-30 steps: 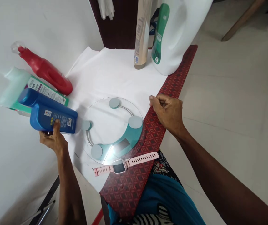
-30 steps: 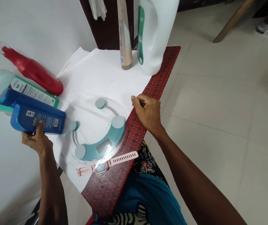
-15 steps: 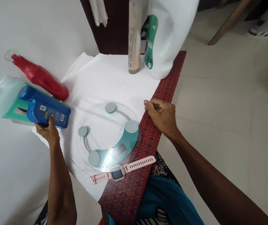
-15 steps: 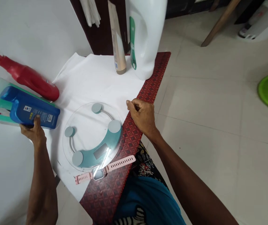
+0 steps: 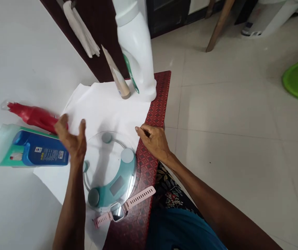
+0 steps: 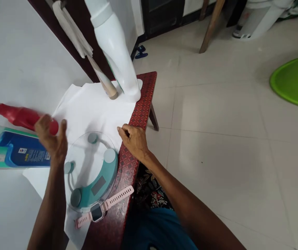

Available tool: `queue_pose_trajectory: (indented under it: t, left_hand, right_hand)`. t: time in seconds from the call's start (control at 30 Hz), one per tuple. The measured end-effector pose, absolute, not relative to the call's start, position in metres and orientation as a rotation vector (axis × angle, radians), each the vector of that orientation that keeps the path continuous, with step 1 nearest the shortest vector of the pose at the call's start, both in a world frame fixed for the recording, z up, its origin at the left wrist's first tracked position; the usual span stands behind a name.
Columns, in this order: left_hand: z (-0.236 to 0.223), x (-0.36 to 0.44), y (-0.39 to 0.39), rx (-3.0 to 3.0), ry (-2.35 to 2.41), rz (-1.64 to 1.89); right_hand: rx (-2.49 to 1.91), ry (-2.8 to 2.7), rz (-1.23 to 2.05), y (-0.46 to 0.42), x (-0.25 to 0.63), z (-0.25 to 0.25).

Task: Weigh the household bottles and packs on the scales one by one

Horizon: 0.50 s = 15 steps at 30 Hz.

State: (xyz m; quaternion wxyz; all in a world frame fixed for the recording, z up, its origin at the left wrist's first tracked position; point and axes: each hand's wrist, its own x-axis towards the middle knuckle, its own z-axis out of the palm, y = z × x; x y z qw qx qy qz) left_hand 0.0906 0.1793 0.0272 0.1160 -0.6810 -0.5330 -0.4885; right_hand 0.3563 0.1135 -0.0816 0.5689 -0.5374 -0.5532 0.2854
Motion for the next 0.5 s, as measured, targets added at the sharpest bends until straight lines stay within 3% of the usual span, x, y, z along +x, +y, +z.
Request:
queue_pose_trajectory:
  t: [0.27,0.5]
  left_hand:
    - [0.014,0.238,0.295,-2.393,-1.729,-1.628]
    - [0.007,0.264,0.356,-2.336,-1.957,-1.565]
  right_hand:
    - [-1.218,-1.285,0.694,0.115,0.357,-0.079]
    - [-1.230,-1.281,0.718,0.115,0.357,-0.080]
